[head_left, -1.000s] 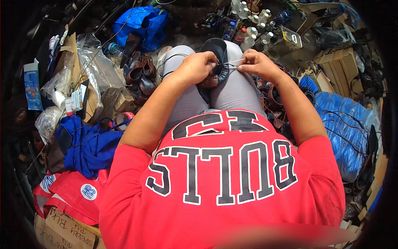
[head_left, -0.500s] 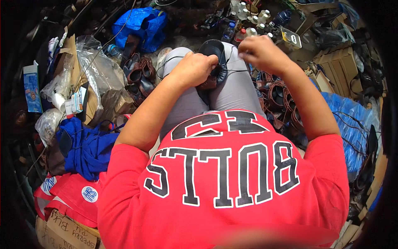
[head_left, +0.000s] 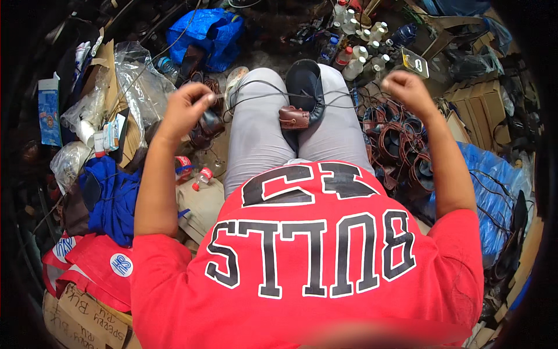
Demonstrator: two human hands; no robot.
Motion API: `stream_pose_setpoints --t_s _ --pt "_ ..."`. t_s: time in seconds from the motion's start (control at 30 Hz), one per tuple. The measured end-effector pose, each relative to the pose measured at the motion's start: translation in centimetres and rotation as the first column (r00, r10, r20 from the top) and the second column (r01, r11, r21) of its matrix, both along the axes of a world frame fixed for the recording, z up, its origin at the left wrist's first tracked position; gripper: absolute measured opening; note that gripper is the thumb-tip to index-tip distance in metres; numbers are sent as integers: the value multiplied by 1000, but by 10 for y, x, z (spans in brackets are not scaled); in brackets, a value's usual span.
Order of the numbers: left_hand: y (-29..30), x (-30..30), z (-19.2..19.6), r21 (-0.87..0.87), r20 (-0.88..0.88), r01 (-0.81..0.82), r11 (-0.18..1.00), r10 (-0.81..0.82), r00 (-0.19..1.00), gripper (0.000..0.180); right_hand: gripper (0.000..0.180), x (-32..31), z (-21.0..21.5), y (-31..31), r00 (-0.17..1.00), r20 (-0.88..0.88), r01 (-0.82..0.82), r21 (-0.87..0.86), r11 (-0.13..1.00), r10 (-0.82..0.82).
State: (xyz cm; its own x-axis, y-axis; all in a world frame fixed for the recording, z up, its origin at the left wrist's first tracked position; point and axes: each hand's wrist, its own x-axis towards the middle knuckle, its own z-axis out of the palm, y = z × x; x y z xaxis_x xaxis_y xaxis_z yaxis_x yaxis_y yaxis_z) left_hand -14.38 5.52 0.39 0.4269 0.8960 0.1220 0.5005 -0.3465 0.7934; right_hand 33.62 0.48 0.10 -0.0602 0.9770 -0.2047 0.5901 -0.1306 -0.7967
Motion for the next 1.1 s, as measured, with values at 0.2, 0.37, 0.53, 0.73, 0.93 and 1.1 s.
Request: stream_pose_setpoints --t_s 0.2,0.37,0.53,0.73,0.93,1.1 --pt "-22 115 62 -128 753 372 919 -154 640 19 21 -112 39 33 539 -826 -18 181 983 162" --pt "-54 108 57 -485 428 473 736 -272 862 26 25 -126 50 -9 818 -397 -415 94 905 416" --pt "5 -54 72 93 -293 -270 958 285 913 15 29 25 26 -38 900 434 3 -114 993 47" --pt "32 -308 147 788 -502 -388 479 864 46 23 35 382 58 -138 296 913 438 130 889 -279" --pt "2 -31 22 151 -260 -219 964 253 932 38 46 109 -3 -45 763 646 50 -28 998 -21" --pt "-40 102 -18 -5 -158 130 992 -129 979 35 38 -77 -20 -27 967 140 -241 208 948 215"
